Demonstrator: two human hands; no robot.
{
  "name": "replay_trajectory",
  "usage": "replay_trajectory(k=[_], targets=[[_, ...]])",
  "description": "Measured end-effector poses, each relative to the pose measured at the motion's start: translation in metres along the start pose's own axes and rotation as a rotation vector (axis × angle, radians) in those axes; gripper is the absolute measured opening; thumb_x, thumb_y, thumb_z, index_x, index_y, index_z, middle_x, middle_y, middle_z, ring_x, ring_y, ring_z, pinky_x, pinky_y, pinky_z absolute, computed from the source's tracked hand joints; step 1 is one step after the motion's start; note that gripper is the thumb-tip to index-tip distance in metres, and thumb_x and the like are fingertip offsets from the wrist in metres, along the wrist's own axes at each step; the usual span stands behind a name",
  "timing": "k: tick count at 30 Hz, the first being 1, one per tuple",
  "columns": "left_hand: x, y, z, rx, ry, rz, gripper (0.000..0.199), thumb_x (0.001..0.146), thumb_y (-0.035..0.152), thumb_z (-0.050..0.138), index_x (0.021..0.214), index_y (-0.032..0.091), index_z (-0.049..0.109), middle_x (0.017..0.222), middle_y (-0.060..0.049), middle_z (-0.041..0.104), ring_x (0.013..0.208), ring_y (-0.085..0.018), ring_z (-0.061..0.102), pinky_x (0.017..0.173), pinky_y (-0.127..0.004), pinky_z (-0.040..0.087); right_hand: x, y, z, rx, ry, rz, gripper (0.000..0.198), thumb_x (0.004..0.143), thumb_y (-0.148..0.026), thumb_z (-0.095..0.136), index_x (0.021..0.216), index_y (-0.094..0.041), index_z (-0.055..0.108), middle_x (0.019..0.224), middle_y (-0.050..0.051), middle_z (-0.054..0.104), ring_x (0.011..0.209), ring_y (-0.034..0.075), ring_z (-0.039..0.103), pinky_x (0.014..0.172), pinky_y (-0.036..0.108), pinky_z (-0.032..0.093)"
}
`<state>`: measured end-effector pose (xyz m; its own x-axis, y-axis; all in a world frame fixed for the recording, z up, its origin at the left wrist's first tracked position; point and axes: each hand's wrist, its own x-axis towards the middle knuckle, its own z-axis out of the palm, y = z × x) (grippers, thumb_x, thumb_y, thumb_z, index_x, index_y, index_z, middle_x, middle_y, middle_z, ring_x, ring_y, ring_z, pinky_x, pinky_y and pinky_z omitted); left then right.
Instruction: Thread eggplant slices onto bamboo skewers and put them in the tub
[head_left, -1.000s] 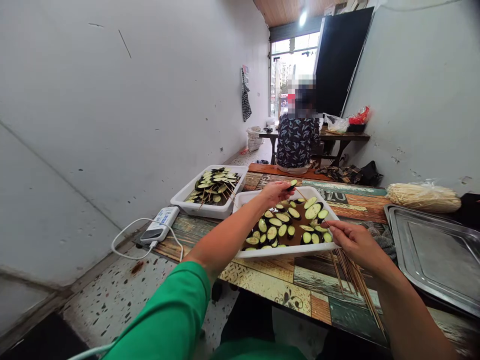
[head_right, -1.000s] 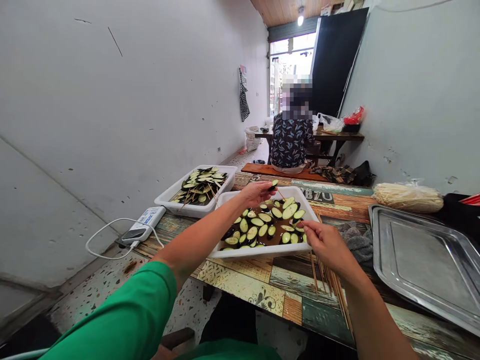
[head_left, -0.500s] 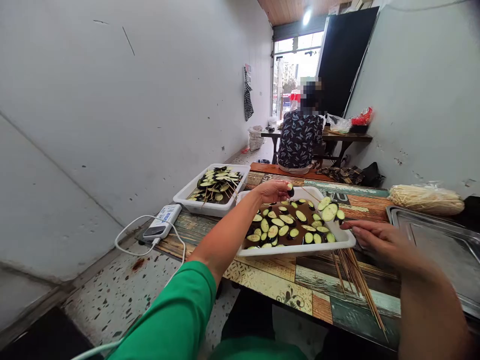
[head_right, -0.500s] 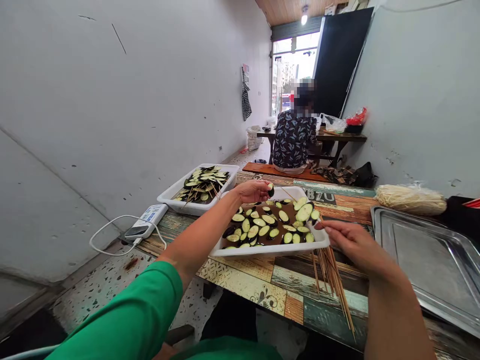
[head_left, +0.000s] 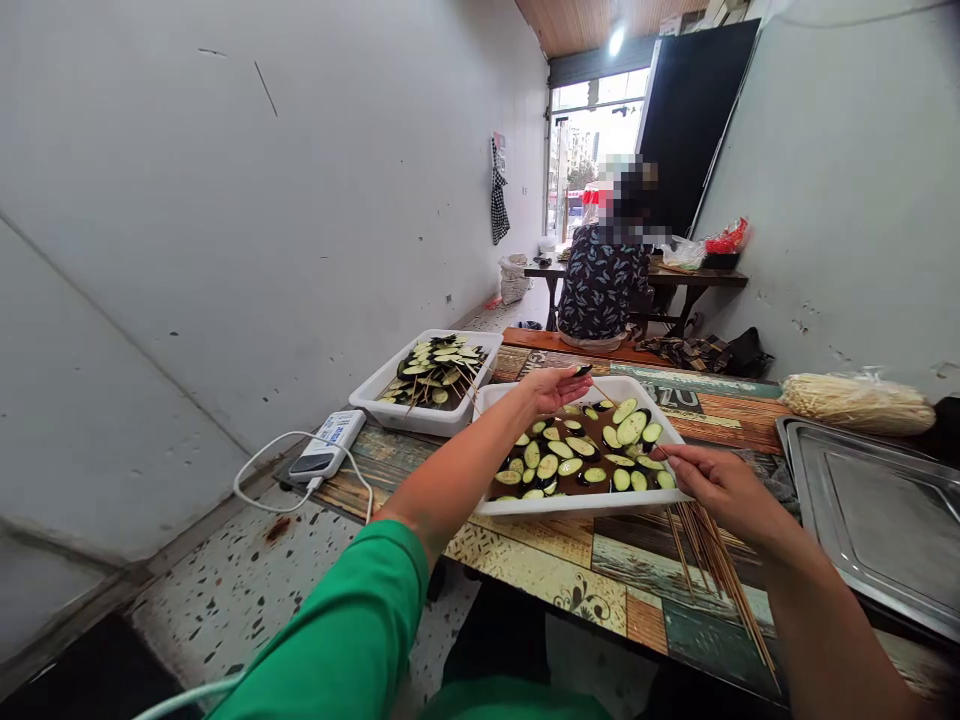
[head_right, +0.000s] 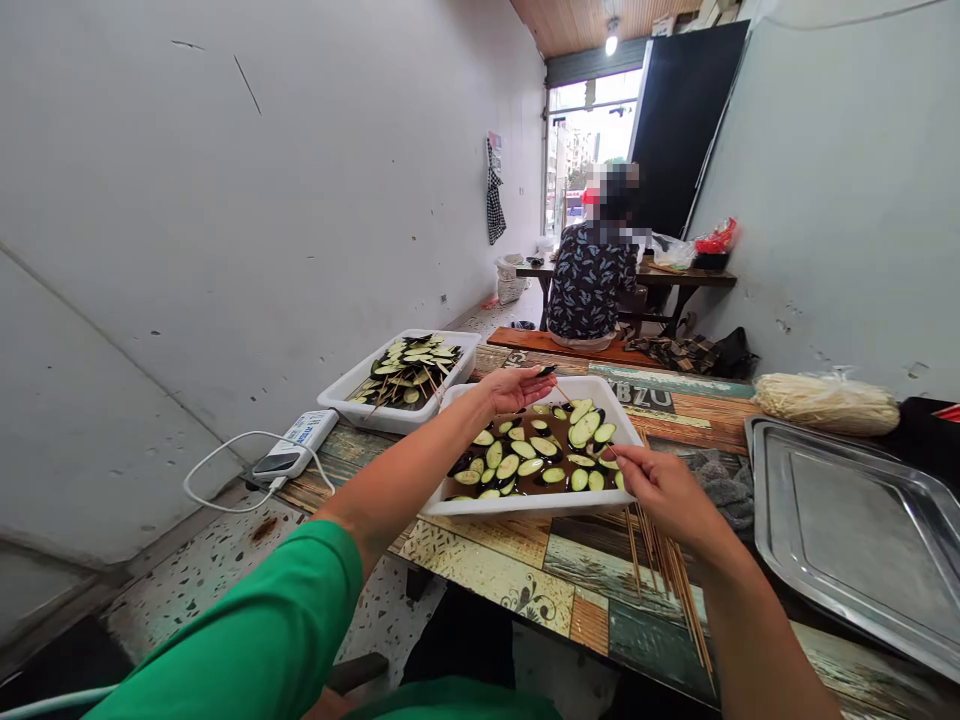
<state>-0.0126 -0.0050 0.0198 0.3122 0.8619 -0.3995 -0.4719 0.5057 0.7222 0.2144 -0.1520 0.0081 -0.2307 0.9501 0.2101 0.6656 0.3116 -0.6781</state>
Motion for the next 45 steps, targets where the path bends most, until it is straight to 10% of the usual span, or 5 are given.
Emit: replay_trajectory(k=[33, 45], targets=[[-0.003, -0.009, 0.009, 0.06, -0.131, 0.121, 0.013, 0.087, 0.007, 0.048, 0.077, 0.008, 0.057, 0.07, -0.011, 0.068, 0.071, -0.016, 0.068, 0.074, -0.029, 0.055, 0.0, 0.002, 0.0, -0.065, 0.012, 0.026, 0.045, 0.081, -0.039, 0.04, 0.096, -0.013, 0.073, 0.077, 0.006, 0.071, 0.063, 0.017, 0.06, 0.055, 0.026, 0.044], [-0.007, -0.014, 0.015, 0.077, -0.104, 0.14, 0.01, 0.083, 0.007, 0.053, 0.074, 0.009, 0.056, 0.07, -0.012, 0.068, 0.071, -0.017, 0.068, 0.078, -0.033, 0.053, -0.004, -0.002, 0.006, 0.005, 0.005, 0.076, 0.05, 0.082, -0.044, 0.039, 0.101, -0.01, 0.07, 0.05, -0.002, 0.045, 0.046, 0.012, 0.039, 0.044, 0.024, 0.029]])
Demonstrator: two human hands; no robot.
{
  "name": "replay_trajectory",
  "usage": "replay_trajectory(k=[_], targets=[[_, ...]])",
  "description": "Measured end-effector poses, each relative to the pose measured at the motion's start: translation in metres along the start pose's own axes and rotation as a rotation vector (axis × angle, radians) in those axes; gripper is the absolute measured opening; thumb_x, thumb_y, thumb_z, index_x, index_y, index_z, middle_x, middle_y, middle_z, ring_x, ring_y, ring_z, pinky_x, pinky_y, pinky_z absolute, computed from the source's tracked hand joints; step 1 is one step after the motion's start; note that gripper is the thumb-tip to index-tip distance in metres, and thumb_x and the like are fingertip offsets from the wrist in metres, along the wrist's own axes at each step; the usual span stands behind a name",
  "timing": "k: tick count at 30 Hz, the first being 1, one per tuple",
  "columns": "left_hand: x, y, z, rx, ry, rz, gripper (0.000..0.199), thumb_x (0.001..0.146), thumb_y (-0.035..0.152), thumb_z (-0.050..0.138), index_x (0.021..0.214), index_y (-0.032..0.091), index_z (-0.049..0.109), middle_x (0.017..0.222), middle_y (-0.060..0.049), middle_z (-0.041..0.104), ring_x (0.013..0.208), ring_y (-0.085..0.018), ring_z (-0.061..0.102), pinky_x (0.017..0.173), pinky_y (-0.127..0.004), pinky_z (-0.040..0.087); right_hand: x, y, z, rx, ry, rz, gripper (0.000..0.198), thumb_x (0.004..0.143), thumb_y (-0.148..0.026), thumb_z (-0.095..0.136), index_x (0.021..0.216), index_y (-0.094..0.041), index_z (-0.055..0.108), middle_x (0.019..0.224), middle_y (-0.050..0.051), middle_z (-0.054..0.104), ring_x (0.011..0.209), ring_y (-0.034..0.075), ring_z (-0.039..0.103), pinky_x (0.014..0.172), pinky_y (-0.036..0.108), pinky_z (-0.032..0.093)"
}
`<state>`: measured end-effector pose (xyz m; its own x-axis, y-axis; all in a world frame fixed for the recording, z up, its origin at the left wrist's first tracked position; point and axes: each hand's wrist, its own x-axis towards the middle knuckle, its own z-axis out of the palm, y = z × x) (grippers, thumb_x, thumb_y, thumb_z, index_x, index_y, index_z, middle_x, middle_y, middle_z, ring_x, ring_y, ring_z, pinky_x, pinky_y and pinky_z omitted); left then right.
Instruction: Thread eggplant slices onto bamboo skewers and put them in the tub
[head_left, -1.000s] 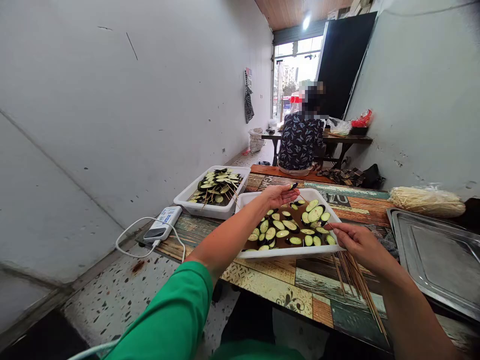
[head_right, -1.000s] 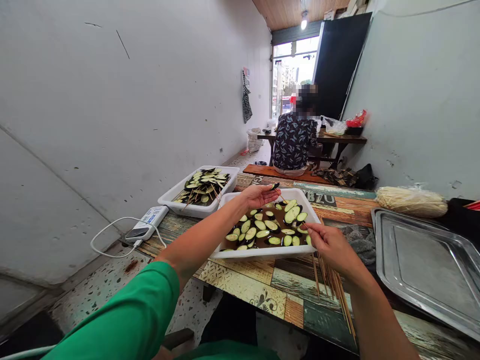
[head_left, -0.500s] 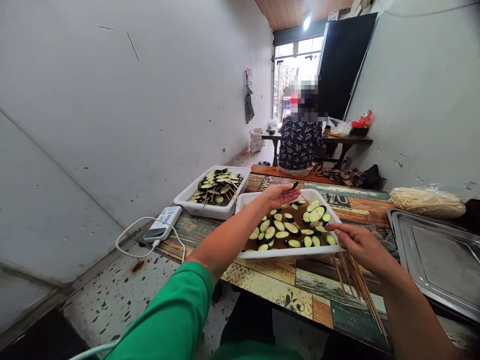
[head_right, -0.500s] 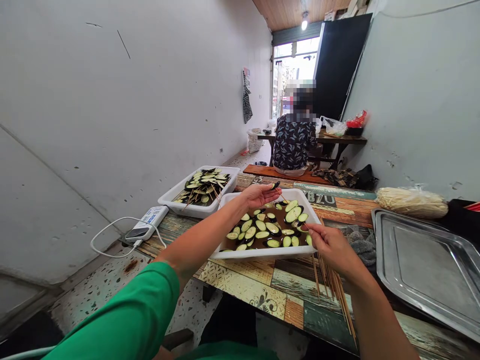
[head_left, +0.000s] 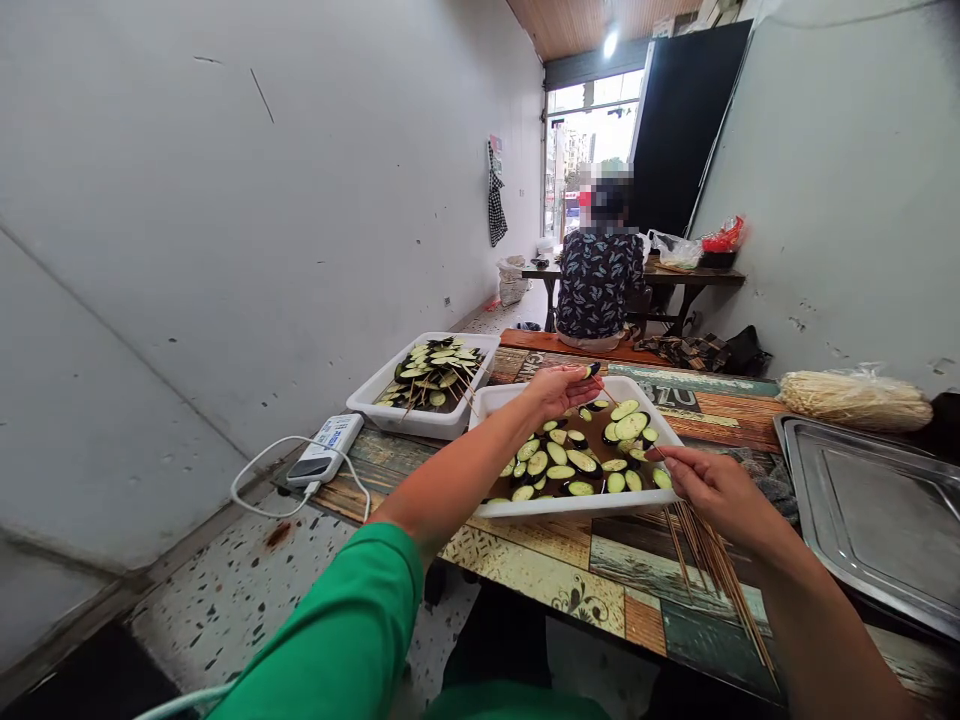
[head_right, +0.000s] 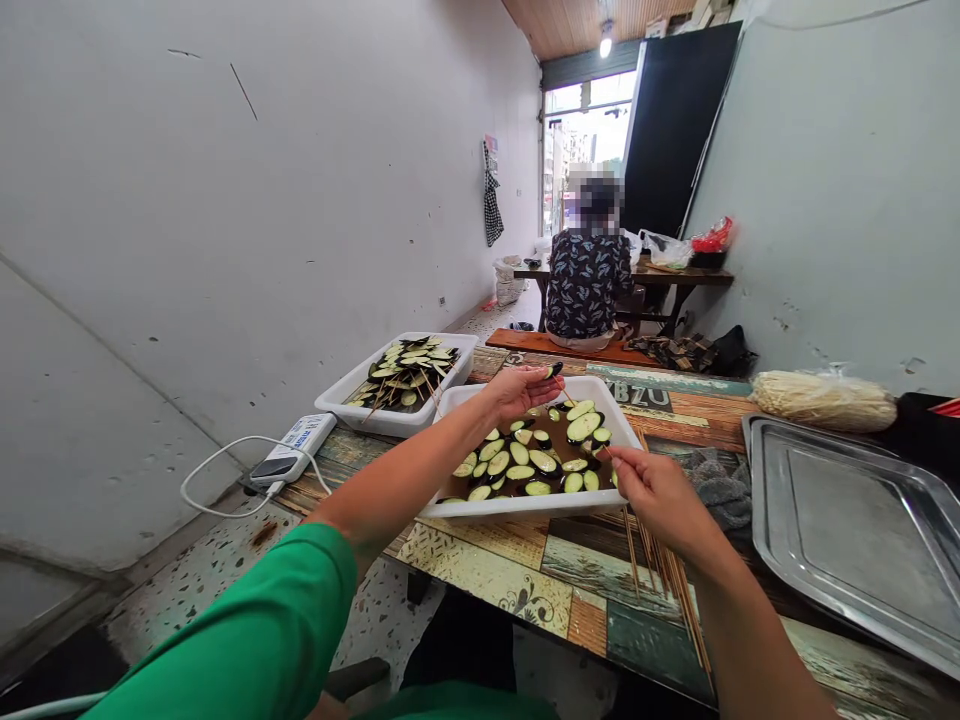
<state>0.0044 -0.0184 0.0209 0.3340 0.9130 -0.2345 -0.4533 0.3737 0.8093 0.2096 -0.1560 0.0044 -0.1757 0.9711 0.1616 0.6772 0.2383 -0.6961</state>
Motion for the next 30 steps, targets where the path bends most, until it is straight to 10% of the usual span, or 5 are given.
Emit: replay_trajectory(k=[30], targets=[[-0.012, -0.013, 0.016, 0.272, -0.127, -0.043, 0.007, 0.075, 0.008, 0.065, 0.075, 0.011, 0.058, 0.064, -0.005, 0.066, 0.057, -0.013, 0.064, 0.066, -0.03, 0.054, 0.002, -0.002, 0.015, -0.077, 0.18, -0.032, 0.04, 0.081, -0.035, 0.041, 0.094, -0.014, 0.072, 0.049, 0.001, 0.054, 0.044, 0.014, 0.045, 0.043, 0.024, 0.03]])
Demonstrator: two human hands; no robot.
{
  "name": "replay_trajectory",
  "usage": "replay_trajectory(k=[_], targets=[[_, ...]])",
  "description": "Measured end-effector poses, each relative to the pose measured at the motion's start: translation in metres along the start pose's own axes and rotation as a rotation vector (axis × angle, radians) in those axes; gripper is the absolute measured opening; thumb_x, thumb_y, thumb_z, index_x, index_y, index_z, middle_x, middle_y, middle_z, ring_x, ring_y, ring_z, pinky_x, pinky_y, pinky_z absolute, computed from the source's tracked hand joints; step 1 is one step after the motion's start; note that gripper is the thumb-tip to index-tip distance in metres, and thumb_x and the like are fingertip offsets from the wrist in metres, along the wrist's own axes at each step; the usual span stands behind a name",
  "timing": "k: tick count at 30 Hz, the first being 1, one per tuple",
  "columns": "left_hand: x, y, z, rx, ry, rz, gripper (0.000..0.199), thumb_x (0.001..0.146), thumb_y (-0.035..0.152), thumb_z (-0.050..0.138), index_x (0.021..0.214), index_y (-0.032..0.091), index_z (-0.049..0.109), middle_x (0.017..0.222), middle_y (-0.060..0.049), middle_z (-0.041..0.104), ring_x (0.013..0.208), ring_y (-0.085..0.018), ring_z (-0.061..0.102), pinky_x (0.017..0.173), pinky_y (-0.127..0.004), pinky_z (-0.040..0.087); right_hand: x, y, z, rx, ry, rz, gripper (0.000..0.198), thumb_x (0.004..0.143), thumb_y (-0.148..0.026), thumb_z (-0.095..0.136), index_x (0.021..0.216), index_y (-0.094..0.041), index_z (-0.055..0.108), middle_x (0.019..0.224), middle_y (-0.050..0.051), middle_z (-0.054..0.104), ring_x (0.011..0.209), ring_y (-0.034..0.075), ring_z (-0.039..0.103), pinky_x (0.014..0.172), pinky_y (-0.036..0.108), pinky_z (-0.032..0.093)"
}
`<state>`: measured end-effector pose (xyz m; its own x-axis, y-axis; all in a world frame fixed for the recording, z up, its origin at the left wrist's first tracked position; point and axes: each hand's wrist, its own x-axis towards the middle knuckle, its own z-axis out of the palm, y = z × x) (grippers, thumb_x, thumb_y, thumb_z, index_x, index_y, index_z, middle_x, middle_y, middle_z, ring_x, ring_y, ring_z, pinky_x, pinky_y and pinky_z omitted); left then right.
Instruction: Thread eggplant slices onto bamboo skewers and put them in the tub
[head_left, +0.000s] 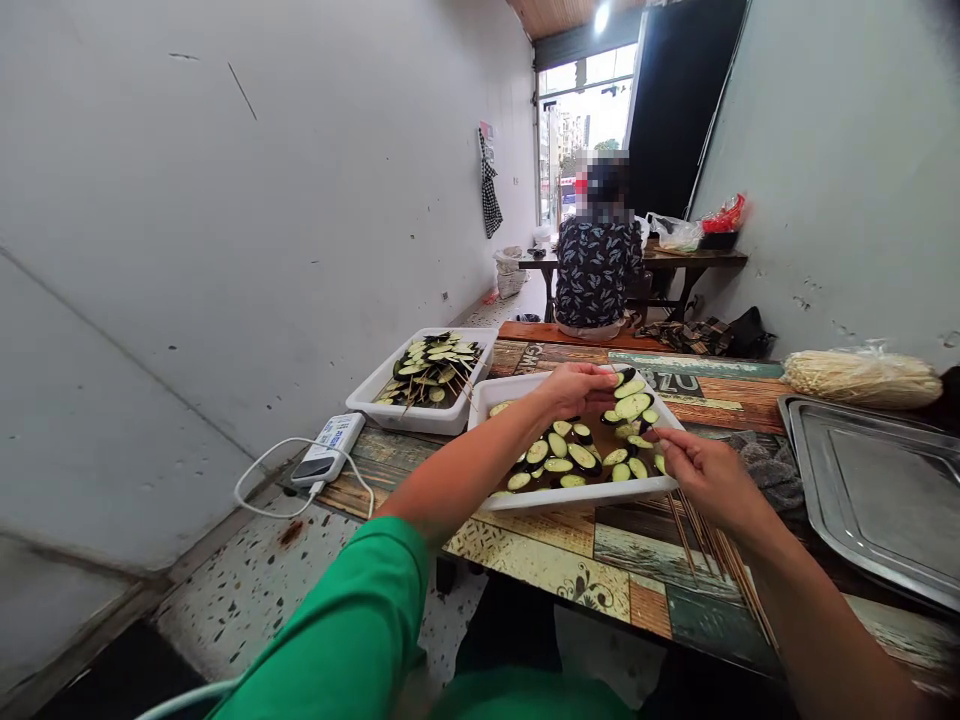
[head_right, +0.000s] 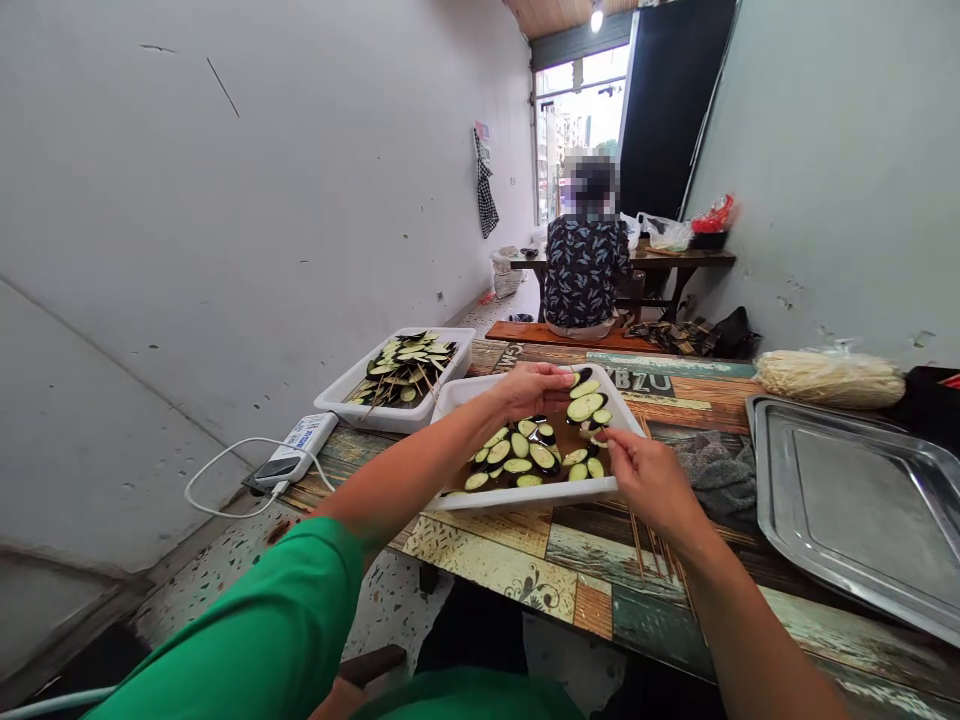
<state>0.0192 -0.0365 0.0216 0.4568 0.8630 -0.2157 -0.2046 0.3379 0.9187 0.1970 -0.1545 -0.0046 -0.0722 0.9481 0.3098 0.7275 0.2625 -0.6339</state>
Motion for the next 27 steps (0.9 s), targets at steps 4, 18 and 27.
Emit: replay_trajectory(k=[4, 18, 27], targets=[[-0.004, 0.005, -0.007, 0.27, 0.0, 0.059, 0.016, 0.076, 0.026, 0.068, 0.073, 0.011, 0.061, 0.066, -0.005, 0.066, 0.061, -0.012, 0.063, 0.068, -0.028, 0.052, 0.002, 0.003, -0.002, 0.138, -0.004, 0.072, 0.041, 0.081, -0.037, 0.042, 0.096, -0.012, 0.07, 0.051, 0.0, 0.051, 0.044, 0.012, 0.042, 0.042, 0.023, 0.03], [0.008, -0.018, -0.028, 1.452, -0.48, -0.098, 0.024, 0.038, 0.012, 0.081, 0.042, 0.021, 0.06, 0.044, 0.002, 0.056, 0.058, -0.014, 0.052, 0.061, -0.023, 0.037, 0.006, 0.006, -0.008, 0.331, -0.027, 0.128, 0.04, 0.078, -0.042, 0.045, 0.092, -0.01, 0.065, 0.051, -0.005, 0.038, 0.043, 0.008, 0.031, 0.042, 0.022, 0.022], [-0.001, -0.03, -0.017, 1.194, -0.635, -0.265, 0.019, 0.04, 0.016, 0.081, 0.05, 0.021, 0.065, 0.048, 0.005, 0.061, 0.052, -0.014, 0.057, 0.056, -0.022, 0.043, 0.005, 0.003, -0.011, 0.337, -0.055, 0.146, 0.043, 0.078, -0.043, 0.044, 0.095, -0.01, 0.066, 0.05, -0.006, 0.037, 0.042, 0.008, 0.03, 0.041, 0.023, 0.021]])
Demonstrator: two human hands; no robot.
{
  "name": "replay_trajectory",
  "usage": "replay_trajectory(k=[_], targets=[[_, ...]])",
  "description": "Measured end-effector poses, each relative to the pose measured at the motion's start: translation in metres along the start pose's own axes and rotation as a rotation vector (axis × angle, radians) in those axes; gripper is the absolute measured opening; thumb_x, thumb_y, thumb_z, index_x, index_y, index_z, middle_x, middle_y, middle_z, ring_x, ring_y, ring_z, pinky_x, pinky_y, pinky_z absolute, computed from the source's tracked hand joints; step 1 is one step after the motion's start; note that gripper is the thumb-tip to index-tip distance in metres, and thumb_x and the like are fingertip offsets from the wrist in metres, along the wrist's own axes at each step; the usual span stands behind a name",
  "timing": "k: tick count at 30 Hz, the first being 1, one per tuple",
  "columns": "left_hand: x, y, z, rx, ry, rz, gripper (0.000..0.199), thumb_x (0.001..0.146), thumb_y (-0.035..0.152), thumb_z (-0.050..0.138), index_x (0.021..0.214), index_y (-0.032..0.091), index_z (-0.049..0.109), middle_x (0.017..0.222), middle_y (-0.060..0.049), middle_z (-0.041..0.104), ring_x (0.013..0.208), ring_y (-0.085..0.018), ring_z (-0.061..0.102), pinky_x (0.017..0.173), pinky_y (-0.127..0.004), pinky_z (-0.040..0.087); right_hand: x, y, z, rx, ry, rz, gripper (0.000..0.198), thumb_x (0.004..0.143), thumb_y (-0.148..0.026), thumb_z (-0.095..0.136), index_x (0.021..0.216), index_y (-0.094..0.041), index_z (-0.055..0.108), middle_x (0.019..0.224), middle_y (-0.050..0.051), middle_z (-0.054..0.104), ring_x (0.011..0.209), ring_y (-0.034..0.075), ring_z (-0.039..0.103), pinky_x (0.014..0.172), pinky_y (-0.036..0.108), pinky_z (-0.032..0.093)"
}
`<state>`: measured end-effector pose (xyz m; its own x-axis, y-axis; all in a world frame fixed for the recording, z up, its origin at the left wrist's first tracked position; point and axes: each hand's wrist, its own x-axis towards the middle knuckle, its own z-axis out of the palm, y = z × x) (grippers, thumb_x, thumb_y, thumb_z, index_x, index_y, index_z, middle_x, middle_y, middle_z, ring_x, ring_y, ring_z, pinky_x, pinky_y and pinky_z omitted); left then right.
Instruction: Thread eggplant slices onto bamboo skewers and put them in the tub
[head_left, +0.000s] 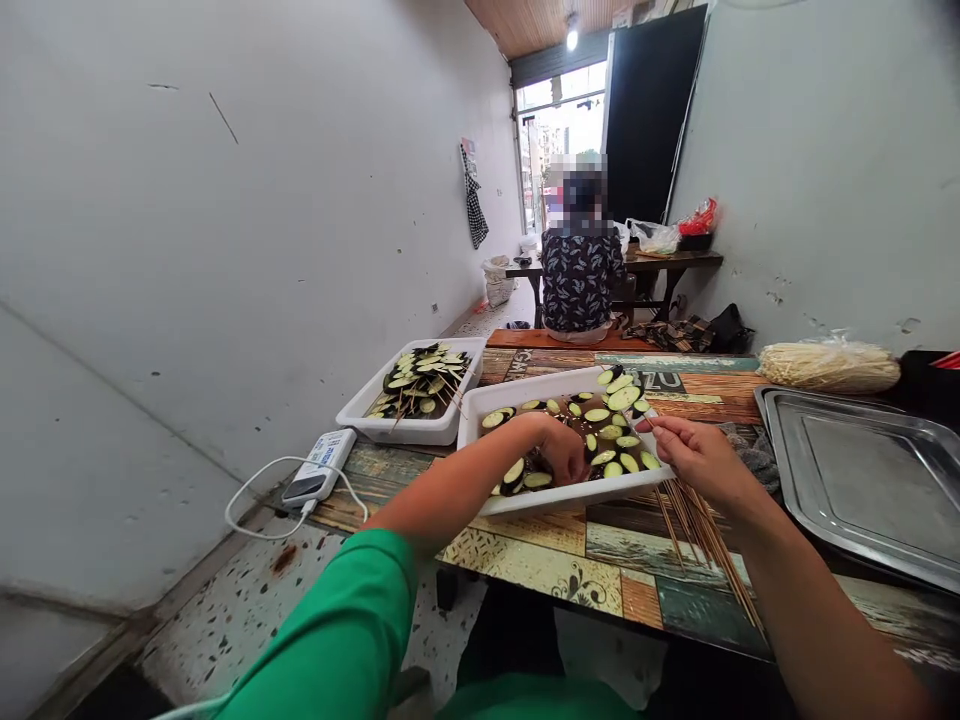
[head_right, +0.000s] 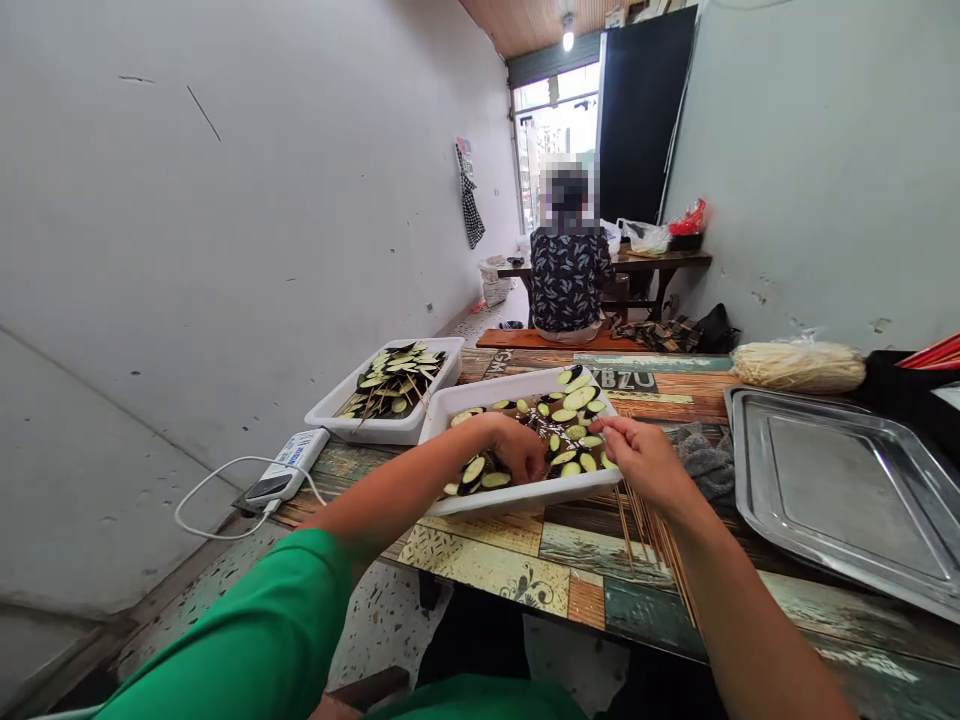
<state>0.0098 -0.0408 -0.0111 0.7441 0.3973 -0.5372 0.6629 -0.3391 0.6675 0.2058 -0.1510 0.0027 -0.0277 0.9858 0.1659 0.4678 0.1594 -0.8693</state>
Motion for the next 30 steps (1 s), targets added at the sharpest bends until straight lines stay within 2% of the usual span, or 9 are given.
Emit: replay_trajectory(k=[4, 7, 9, 13, 15, 20, 24, 27, 30], targets=[[0.004, 0.002, 0.008, 0.051, -0.133, -0.05, 0.016, 0.044, 0.017, 0.079, 0.054, 0.021, 0.067, 0.053, 0.003, 0.063, 0.056, -0.016, 0.058, 0.057, -0.023, 0.044, 0.001, 0.002, -0.001, -0.001, -0.016, -0.025, 0.043, 0.079, -0.043, 0.044, 0.095, -0.009, 0.066, 0.05, -0.006, 0.037, 0.043, 0.008, 0.031, 0.042, 0.023, 0.022], [-0.001, 0.004, 0.002, 0.105, -0.047, -0.046, 0.013, 0.049, 0.015, 0.076, 0.053, 0.021, 0.065, 0.053, 0.002, 0.063, 0.055, -0.015, 0.056, 0.059, -0.024, 0.044, 0.002, 0.005, -0.001, -0.012, -0.024, -0.049, 0.042, 0.079, -0.042, 0.044, 0.095, -0.01, 0.066, 0.051, -0.005, 0.037, 0.044, 0.008, 0.031, 0.042, 0.022, 0.022], [-0.002, 0.005, -0.004, 0.142, 0.175, -0.016, 0.01, 0.057, 0.016, 0.071, 0.052, 0.021, 0.064, 0.052, 0.0, 0.061, 0.06, -0.016, 0.057, 0.065, -0.024, 0.044, 0.002, 0.006, -0.001, -0.01, -0.026, -0.047, 0.043, 0.08, -0.042, 0.043, 0.096, -0.01, 0.065, 0.051, -0.006, 0.037, 0.044, 0.008, 0.03, 0.042, 0.022, 0.022], [0.013, 0.003, -0.007, 0.183, 0.836, 0.041, 0.013, 0.066, 0.017, 0.064, 0.054, 0.02, 0.06, 0.064, -0.006, 0.063, 0.085, -0.023, 0.06, 0.082, -0.026, 0.041, 0.003, 0.005, 0.001, 0.006, 0.003, -0.029, 0.042, 0.079, -0.042, 0.042, 0.095, -0.009, 0.065, 0.051, -0.005, 0.037, 0.043, 0.008, 0.03, 0.041, 0.022, 0.021], [0.029, -0.003, -0.003, 0.094, 0.989, 0.1, 0.008, 0.068, 0.015, 0.063, 0.063, 0.021, 0.062, 0.074, -0.007, 0.065, 0.096, -0.025, 0.059, 0.089, -0.028, 0.039, 0.003, 0.004, 0.002, 0.013, 0.016, -0.028, 0.041, 0.078, -0.041, 0.043, 0.093, -0.01, 0.066, 0.05, -0.005, 0.037, 0.042, 0.008, 0.029, 0.041, 0.022, 0.02], [0.056, -0.012, 0.01, -0.153, 0.863, 0.21, 0.022, 0.062, 0.005, 0.066, 0.075, 0.023, 0.069, 0.077, -0.004, 0.066, 0.098, -0.024, 0.059, 0.094, -0.029, 0.039, 0.003, 0.004, 0.002, 0.031, 0.008, -0.006, 0.042, 0.076, -0.042, 0.046, 0.093, -0.01, 0.067, 0.049, -0.005, 0.037, 0.042, 0.008, 0.03, 0.041, 0.022, 0.02], [0.048, -0.009, -0.004, -0.397, 0.847, 0.151, 0.021, 0.058, 0.001, 0.068, 0.068, 0.019, 0.067, 0.069, -0.001, 0.064, 0.088, -0.019, 0.061, 0.088, -0.026, 0.044, 0.002, 0.002, 0.0, 0.008, 0.014, 0.012, 0.045, 0.076, -0.043, 0.046, 0.096, -0.008, 0.066, 0.05, -0.005, 0.038, 0.043, 0.008, 0.031, 0.042, 0.023, 0.021], [0.033, -0.01, -0.023, -0.801, 0.856, 0.069, 0.018, 0.062, 0.002, 0.067, 0.071, 0.016, 0.061, 0.065, 0.001, 0.061, 0.071, -0.014, 0.061, 0.078, -0.029, 0.05, 0.001, 0.001, -0.001, -0.02, 0.011, -0.002, 0.044, 0.078, -0.042, 0.044, 0.096, -0.009, 0.067, 0.051, -0.004, 0.039, 0.043, 0.008, 0.032, 0.042, 0.023, 0.023], [0.018, -0.012, -0.038, -1.225, 0.771, 0.08, 0.021, 0.066, 0.002, 0.064, 0.077, 0.015, 0.053, 0.073, -0.001, 0.062, 0.068, -0.014, 0.062, 0.072, -0.033, 0.054, 0.001, 0.003, -0.001, -0.065, 0.006, -0.032, 0.042, 0.078, -0.042, 0.044, 0.094, -0.01, 0.067, 0.051, -0.004, 0.042, 0.043, 0.009, 0.034, 0.042, 0.023, 0.025]])
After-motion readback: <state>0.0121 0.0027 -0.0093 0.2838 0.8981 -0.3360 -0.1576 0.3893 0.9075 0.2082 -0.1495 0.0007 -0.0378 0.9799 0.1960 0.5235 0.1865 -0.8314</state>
